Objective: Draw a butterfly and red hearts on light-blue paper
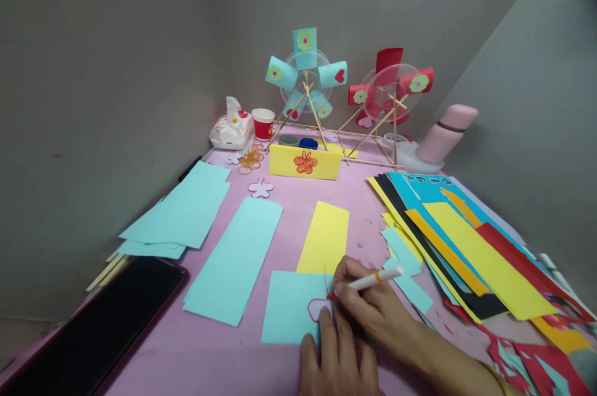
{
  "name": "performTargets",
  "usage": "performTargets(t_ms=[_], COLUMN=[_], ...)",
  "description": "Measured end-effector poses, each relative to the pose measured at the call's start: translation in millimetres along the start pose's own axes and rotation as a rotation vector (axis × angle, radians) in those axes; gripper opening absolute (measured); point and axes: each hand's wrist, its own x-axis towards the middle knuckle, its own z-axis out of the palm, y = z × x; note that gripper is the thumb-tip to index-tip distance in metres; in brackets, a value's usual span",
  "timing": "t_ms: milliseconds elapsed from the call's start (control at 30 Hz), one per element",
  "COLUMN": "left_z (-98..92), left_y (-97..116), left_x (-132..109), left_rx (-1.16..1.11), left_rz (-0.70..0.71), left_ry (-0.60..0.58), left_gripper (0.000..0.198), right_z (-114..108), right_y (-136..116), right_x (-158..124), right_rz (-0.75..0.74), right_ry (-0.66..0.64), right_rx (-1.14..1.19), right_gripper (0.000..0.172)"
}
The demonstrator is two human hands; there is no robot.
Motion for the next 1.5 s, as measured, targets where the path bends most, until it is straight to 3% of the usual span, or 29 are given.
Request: performTargets(t_ms=[767,1100,1400,1500], left_z=[0.1,0.7,3.7,4.5], left_y=[-0.3,1.2,1.1,1.3], left_x=[0.9,-0.9,0.1,0.3], left_rx=[0.027,0.031,0.026,0.031], left_rz=[0.012,-0.003,-0.012,-0.016], left_ry=[0.003,-0.006,0.066,0.093], left_gripper=[0.043,0.041,0.012,0.013], right_z=[3.4,4.7,5.5,5.3], right_y=[0.7,-1.7,-1.0,-2.5], right_x=[16.8,22.7,26.4,26.1], right_rz=[-0.018,-0.057,-0.058,-0.087], right_ry=[0.014,0.023,0.031,0.055], right_rx=[-0.024,-0.065,-0.073,-0.060], right_gripper=[0.013,0.015,0.016,0.016])
